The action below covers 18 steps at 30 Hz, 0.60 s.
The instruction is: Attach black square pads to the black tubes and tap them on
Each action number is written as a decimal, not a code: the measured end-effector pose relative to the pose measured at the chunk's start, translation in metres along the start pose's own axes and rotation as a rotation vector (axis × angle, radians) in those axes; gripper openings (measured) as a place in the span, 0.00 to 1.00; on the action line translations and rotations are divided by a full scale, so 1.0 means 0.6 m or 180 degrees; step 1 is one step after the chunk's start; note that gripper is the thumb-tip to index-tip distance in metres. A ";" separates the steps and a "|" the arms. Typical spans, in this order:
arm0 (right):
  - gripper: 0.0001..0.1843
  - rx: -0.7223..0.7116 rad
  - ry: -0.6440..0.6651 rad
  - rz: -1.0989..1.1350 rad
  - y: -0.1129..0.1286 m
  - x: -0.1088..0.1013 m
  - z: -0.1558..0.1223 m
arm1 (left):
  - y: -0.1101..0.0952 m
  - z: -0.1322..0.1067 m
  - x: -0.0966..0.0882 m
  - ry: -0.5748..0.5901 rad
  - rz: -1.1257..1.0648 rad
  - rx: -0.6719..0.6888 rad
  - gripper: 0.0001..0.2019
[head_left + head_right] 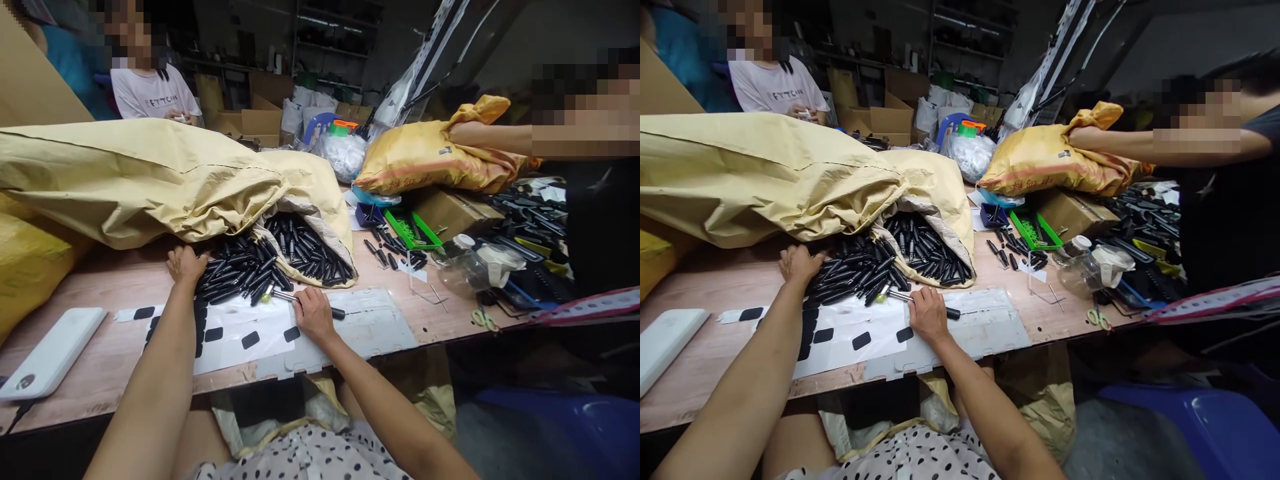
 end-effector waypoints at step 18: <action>0.05 0.0055 0.0028 -0.0009 0.001 0.001 0.007 | 0.007 -0.168 -0.043 -0.0480 -0.0201 -0.0908 0.12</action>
Point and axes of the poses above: each hand's wrist, its own z-axis towards the middle knuckle, its own x-axis out of the palm, y = z × x, the point moved 10 cm from there along z, towards the middle knuckle, and after that the axes turned 11 degrees about z, right-handed, at the moved point
